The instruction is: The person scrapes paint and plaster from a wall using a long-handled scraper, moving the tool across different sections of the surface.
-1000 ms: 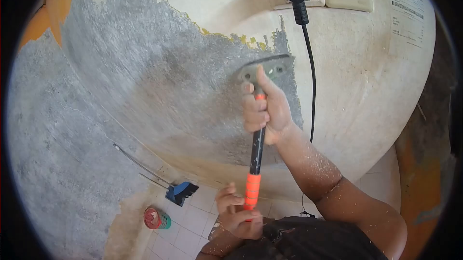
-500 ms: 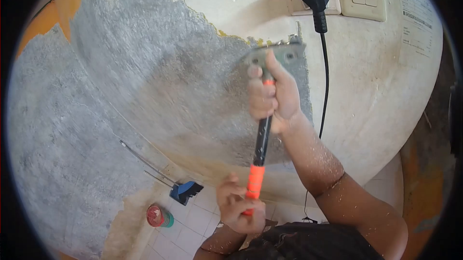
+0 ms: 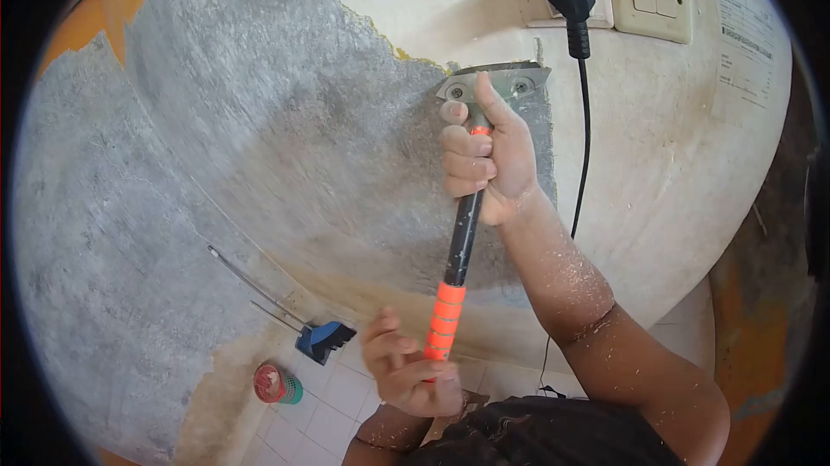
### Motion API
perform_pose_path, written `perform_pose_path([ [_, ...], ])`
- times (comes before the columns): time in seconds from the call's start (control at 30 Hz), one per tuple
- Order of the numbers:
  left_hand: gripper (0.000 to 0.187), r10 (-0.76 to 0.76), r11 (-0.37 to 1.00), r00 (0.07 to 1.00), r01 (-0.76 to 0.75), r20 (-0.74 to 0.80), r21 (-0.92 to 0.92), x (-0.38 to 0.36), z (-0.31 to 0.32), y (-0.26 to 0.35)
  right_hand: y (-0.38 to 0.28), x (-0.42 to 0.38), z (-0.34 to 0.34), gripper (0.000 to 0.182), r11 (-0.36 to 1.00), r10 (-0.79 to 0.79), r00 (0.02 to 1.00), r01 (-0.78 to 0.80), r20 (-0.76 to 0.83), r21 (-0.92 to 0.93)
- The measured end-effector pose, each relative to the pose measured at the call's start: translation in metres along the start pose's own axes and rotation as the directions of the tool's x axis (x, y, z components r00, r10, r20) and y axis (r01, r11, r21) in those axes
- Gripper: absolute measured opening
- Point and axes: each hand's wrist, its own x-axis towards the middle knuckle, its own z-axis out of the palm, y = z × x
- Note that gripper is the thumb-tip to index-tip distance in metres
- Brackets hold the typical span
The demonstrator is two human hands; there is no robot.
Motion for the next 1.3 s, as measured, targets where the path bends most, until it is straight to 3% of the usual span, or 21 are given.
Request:
perform_pose_path([
  [0.03, 0.012, -0.008, 1.0, 0.994, 0.011, -0.11, 0.025, 0.002, 0.001, -0.002, 0.001, -0.002, 0.0, 0.048, 1.0, -0.006, 1.0, 0.007, 0.007, -0.003],
  [0.1, 0.013, -0.09, 0.994, 0.995, 0.093, -0.044, 0.052, -0.009, 0.004, 0.0, 0.008, -0.01, -0.002, 0.042, 1.0, -0.027, 0.985, 0.026, -0.168, -0.008],
  [0.13, 0.014, -0.134, 0.991, 0.988, 0.133, 0.074, 0.026, -0.021, 0.004, 0.0, 0.011, -0.019, -0.008, 0.043, 1.0, -0.007, 0.978, 0.006, -0.207, -0.004],
  [0.17, 0.014, -0.169, 0.985, 0.967, 0.171, 0.189, 0.004, -0.03, 0.006, -0.002, 0.013, -0.025, -0.012, 0.043, 1.0, -0.007, 0.98, 0.005, -0.198, -0.01],
  [0.23, 0.014, -0.112, 0.988, 0.983, 0.125, 0.145, -0.087, -0.028, 0.018, -0.004, 0.013, -0.028, -0.01, 0.044, 0.999, 0.012, 0.983, -0.02, -0.183, -0.041],
  [0.3, 0.014, -0.179, 0.958, 0.969, 0.211, 0.168, -0.195, -0.018, 0.022, -0.008, -0.001, -0.015, -0.007, 0.043, 0.998, 0.042, 0.98, -0.049, -0.195, -0.033],
  [0.37, 0.015, -0.188, 0.972, 0.975, 0.202, 0.115, -0.122, -0.006, 0.019, -0.005, -0.007, 0.001, -0.003, 0.048, 0.998, 0.016, 1.0, -0.016, -0.004, -0.056],
  [0.4, 0.014, -0.18, 0.975, 0.982, 0.187, 0.063, -0.124, -0.005, 0.018, -0.004, -0.002, 0.0, 0.01, 0.043, 0.996, -0.018, 0.979, 0.001, -0.201, -0.087],
  [0.57, 0.016, -0.168, 0.973, 0.985, 0.173, 0.044, -0.151, -0.048, 0.006, -0.001, 0.017, -0.032, -0.014, 0.042, 0.999, -0.011, 0.944, -0.005, -0.33, -0.045],
  [0.67, 0.016, -0.218, 0.972, 0.974, 0.223, 0.068, -0.075, -0.032, -0.001, 0.001, 0.017, -0.029, -0.026, 0.049, 0.999, 0.013, 0.988, -0.008, -0.156, 0.032],
  [0.7, 0.016, -0.218, 0.975, 0.974, 0.22, 0.064, -0.036, -0.02, 0.0, 0.002, 0.011, -0.019, -0.022, 0.049, 0.999, 0.024, 0.986, -0.016, -0.166, 0.046],
  [0.77, 0.016, -0.17, 0.982, 0.985, 0.167, -0.027, -0.092, -0.01, 0.005, 0.002, 0.002, 0.0, -0.006, 0.049, 0.999, 0.013, 1.0, -0.012, -0.01, 0.034],
  [0.83, 0.016, -0.081, 0.993, 0.996, 0.083, 0.025, -0.085, -0.006, 0.002, -0.001, 0.004, -0.005, -0.008, 0.049, 1.0, -0.001, 1.0, 0.001, 0.0, 0.016],
  [0.9, 0.016, -0.119, 0.99, 0.992, 0.122, 0.032, -0.075, -0.026, -0.002, 0.0, 0.015, -0.022, -0.02, 0.049, 0.998, -0.005, 0.997, 0.01, -0.072, 0.067],
  [0.93, 0.017, -0.153, 0.985, 0.988, 0.154, 0.016, -0.083, -0.037, -0.003, 0.0, 0.023, -0.028, -0.025, 0.048, 0.993, -0.006, 1.0, 0.009, -0.018, 0.121],
  [1.0, 0.016, -0.239, 0.97, 0.971, 0.238, -0.001, -0.054, -0.044, 0.0, 0.001, 0.024, -0.033, -0.028, 0.046, 0.997, -0.009, 0.997, 0.015, -0.077, 0.079],
  [1.07, 0.016, -0.188, 0.981, 0.982, 0.188, -0.001, -0.053, -0.034, -0.003, -0.001, 0.022, -0.031, -0.025, 0.044, 0.999, 0.0, 0.988, 0.009, -0.154, 0.052],
  [1.13, 0.016, -0.143, 0.988, 0.99, 0.143, 0.005, -0.053, -0.021, -0.002, 0.0, 0.013, -0.015, -0.012, 0.047, 0.997, -0.013, 1.0, 0.014, -0.009, 0.082],
  [1.2, 0.016, -0.056, 0.993, 0.978, 0.034, -0.2, -0.11, -0.012, 0.0, 0.0, 0.017, -0.014, -0.011, 0.047, 0.994, -0.033, 0.999, 0.034, -0.009, 0.101],
  [1.23, 0.016, -0.055, 0.993, 0.979, 0.033, -0.196, -0.114, -0.014, -0.003, 0.002, 0.017, -0.013, -0.011, 0.047, 0.992, -0.053, 0.999, 0.053, -0.002, 0.114],
  [1.3, 0.016, -0.218, 0.976, 0.973, 0.217, -0.079, -0.018, -0.026, -0.012, 0.008, 0.025, -0.025, -0.025, 0.048, 0.987, -0.037, 0.999, 0.034, 0.021, 0.159],
])
